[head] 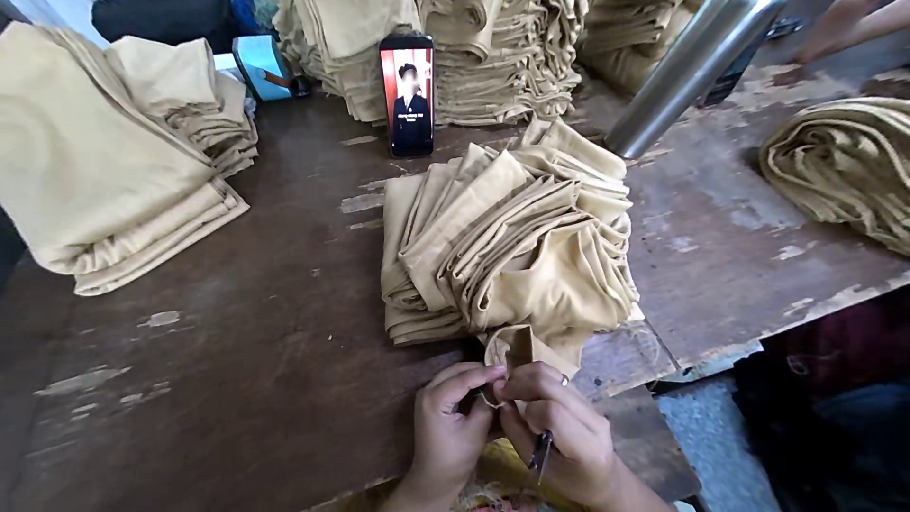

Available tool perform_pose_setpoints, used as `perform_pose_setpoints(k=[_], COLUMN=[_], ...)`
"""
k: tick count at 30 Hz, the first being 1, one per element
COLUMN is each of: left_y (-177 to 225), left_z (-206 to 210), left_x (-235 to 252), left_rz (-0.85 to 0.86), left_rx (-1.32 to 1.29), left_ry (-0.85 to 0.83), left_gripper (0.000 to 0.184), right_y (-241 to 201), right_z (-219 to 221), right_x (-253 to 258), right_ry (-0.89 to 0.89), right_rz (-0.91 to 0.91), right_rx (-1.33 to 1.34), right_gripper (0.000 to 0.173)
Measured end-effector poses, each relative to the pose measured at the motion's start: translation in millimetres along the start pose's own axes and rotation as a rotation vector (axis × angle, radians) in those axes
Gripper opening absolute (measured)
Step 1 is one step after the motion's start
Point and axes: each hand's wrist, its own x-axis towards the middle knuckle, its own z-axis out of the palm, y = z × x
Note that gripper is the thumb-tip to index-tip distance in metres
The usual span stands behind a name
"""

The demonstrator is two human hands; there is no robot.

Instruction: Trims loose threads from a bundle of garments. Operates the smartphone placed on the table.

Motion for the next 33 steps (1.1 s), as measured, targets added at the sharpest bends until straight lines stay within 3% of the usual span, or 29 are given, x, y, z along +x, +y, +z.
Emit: perform_pose_setpoints(k=[4,8,12,15,21,33], left_y=[2,5,9,6,6,8], left_z=[0,0,-8,-12,-13,-12], left_x=[-1,1,2,1,0,-2], left_rz=[0.014,-0.034,-0.181,-0.23,-0.225,-0.15], left_rx=[0.083,0.008,-0.155,-0.266,-0.284,-0.26], left_ry=[-0.006,0.02,0.056,0.06,0.05,0.039], left_gripper=[0.015,0.012,0.012,0.012,0.01,0.013], right_y=[-4,1,16,21,17,10], right_z=[1,-4,-18,-26,-31,-5], right_x=[-4,-4,-12,-21,-21,-14], right_ry=[-0.02,-0.021,-0.162,-0.231,-0.361,-0.294], right_rz=[-0.014,0.181,0.373,0.416,0.366,0.3], right_rx=[0.062,0.158,0.044,-0.032,-0.21,-0.417], right_gripper=[0.018,0.017,0.044,0.046,0.047,0.053])
